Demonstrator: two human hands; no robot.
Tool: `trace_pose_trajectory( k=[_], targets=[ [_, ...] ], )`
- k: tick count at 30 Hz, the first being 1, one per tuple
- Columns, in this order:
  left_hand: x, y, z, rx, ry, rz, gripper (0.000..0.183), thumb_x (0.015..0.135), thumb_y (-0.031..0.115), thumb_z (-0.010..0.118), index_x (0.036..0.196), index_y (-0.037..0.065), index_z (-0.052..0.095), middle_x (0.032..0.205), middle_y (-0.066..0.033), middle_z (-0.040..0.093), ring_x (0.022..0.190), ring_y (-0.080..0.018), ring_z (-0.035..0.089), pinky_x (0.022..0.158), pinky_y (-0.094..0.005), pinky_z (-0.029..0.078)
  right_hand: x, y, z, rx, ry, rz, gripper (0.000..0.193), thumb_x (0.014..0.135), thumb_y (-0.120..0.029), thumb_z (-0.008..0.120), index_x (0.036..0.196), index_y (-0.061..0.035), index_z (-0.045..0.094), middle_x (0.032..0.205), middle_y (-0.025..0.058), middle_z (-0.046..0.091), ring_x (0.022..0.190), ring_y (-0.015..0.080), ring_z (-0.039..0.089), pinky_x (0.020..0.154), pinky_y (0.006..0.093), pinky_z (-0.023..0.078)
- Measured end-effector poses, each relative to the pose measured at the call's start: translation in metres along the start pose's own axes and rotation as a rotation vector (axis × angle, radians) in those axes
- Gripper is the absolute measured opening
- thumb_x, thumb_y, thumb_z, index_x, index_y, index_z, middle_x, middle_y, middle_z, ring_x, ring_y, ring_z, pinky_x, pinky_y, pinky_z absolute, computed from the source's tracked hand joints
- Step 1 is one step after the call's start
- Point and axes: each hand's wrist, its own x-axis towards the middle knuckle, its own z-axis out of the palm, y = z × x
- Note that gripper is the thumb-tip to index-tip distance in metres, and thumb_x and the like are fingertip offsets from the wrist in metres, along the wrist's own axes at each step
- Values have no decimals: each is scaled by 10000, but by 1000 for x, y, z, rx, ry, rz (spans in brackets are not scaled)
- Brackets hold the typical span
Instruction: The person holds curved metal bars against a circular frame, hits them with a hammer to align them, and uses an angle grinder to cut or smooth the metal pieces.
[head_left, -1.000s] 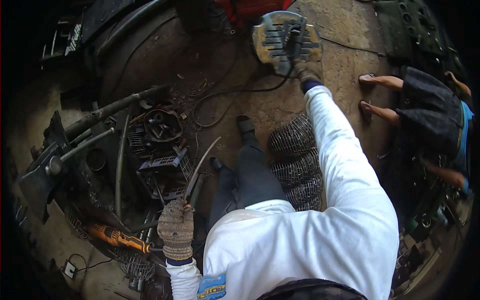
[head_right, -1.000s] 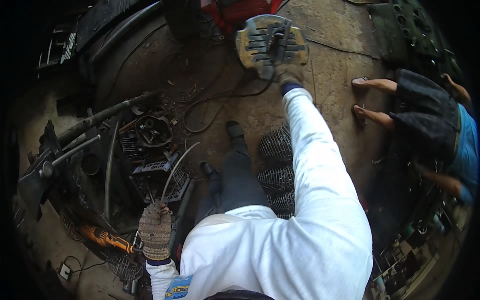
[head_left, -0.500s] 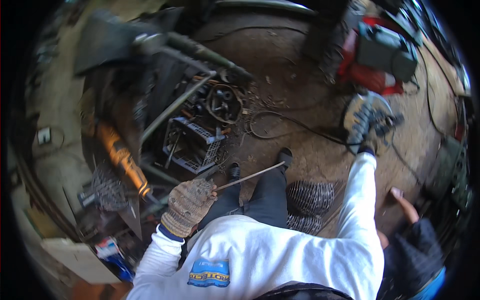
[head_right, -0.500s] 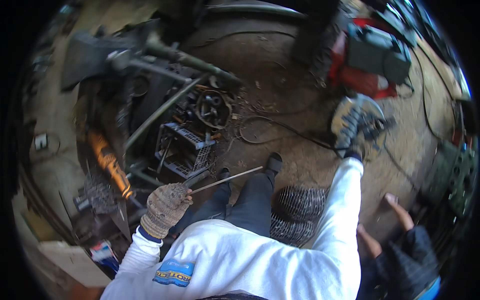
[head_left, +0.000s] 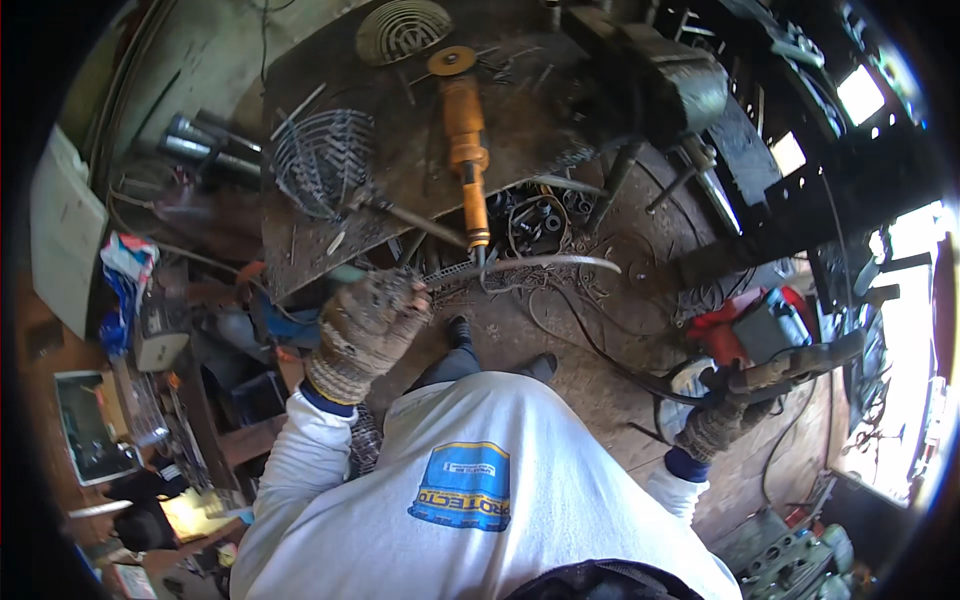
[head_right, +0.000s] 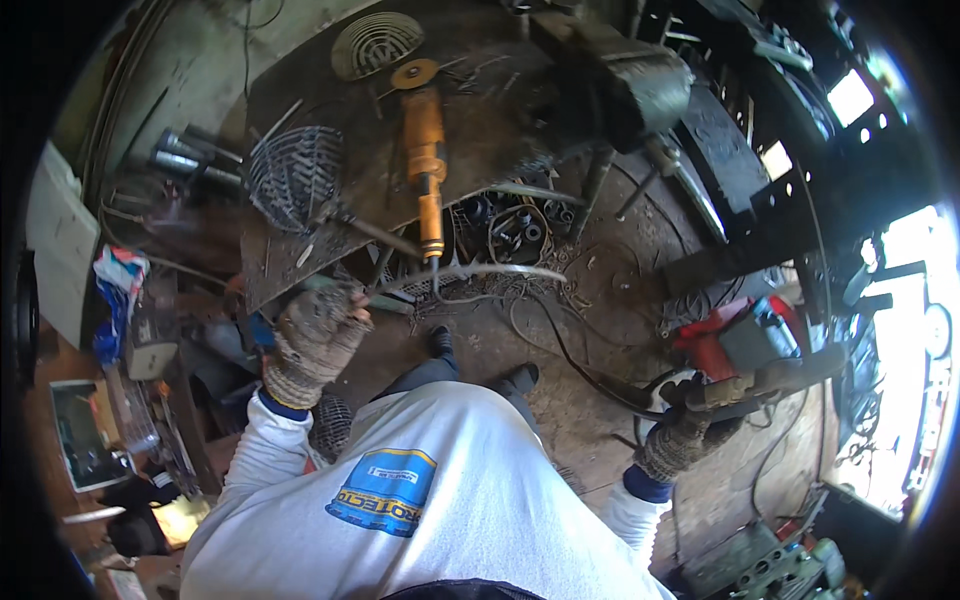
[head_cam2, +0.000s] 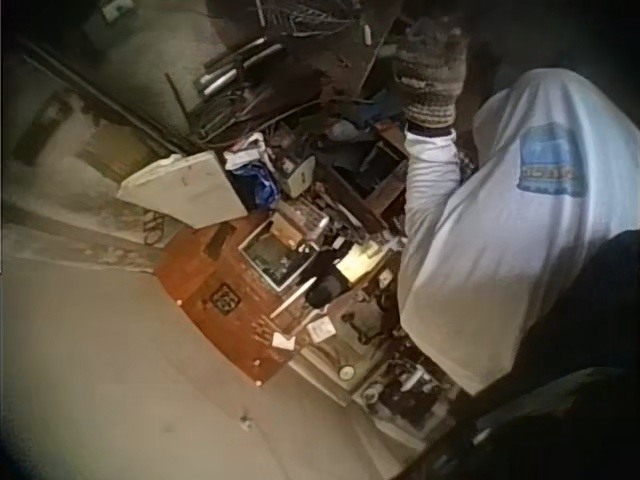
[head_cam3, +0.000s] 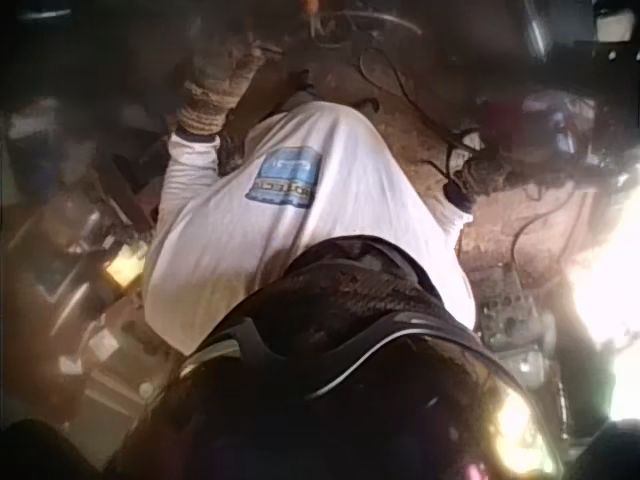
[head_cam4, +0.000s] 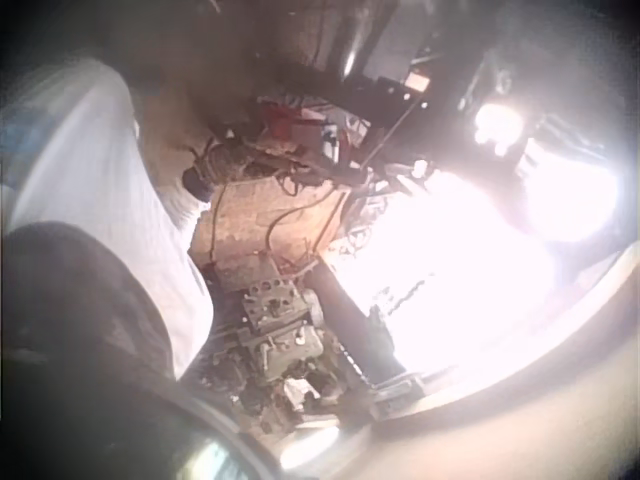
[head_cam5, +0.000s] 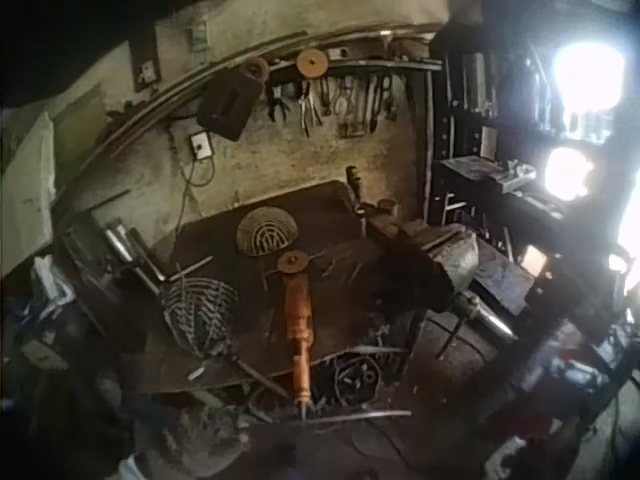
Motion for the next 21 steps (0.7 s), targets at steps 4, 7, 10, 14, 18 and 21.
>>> trace_pose_trajectory(
  k=[4, 7, 10, 14, 18, 21],
  targets=[
    [-41, -49, -29, -40, 135, -164, 236, 917, 306, 654, 1109, 171, 679, 1026, -44, 671, 907, -244, 648, 733, -373, 531, 12, -51, 59, 138, -340, -90, 718, 782, -361, 797, 1337, -17, 500, 1054, 124, 663, 859, 213, 668, 693, 330, 575],
    [-73, -88, -40, 200, 141, -295, 211, 907, 255, 681, 1088, 147, 696, 1024, -62, 683, 895, -262, 668, 757, -378, 545, -2, -76, 117, 226, -445, -74, 775, 762, -408, 807, 1344, -16, 479, 1032, 114, 648, 842, 206, 667, 672, 313, 577],
    [-103, -124, -50, -141, 251, -651, 182, 944, 235, 651, 1078, 125, 707, 1043, -62, 702, 902, -267, 686, 777, -350, 554, -31, -111, 190, 93, -723, 12, 820, 766, -371, 813, 1404, -33, 423, 1022, 108, 636, 805, 186, 661, 610, 271, 556],
    [-123, -188, -37, -194, 324, -583, 180, 943, 228, 645, 1081, 125, 697, 1085, -60, 698, 899, -254, 692, 775, -335, 554, -63, -111, 274, -99, -866, 44, 747, 857, -230, 725, 1478, -51, 350, 1043, 96, 632, 738, 143, 629, 553, 239, 514],
    [-138, -245, -24, 421, 226, -333, 246, 918, 237, 671, 1140, 131, 679, 1086, -73, 700, 935, -270, 677, 840, -379, 539, -90, -104, 355, -633, -956, -113, 713, 898, -115, 621, 1529, -52, 296, 1069, 79, 644, 649, 108, 564, 548, 243, 487],
    [-133, -283, -17, 286, 191, -416, 266, 915, 267, 670, 1155, 150, 666, 1072, -65, 692, 933, -284, 669, 814, -407, 540, -90, -78, 399, -693, -984, -321, 696, 901, -104, 612, 1527, -57, 310, 1140, 91, 643, 703, 116, 578, 585, 258, 496]
  ],
)
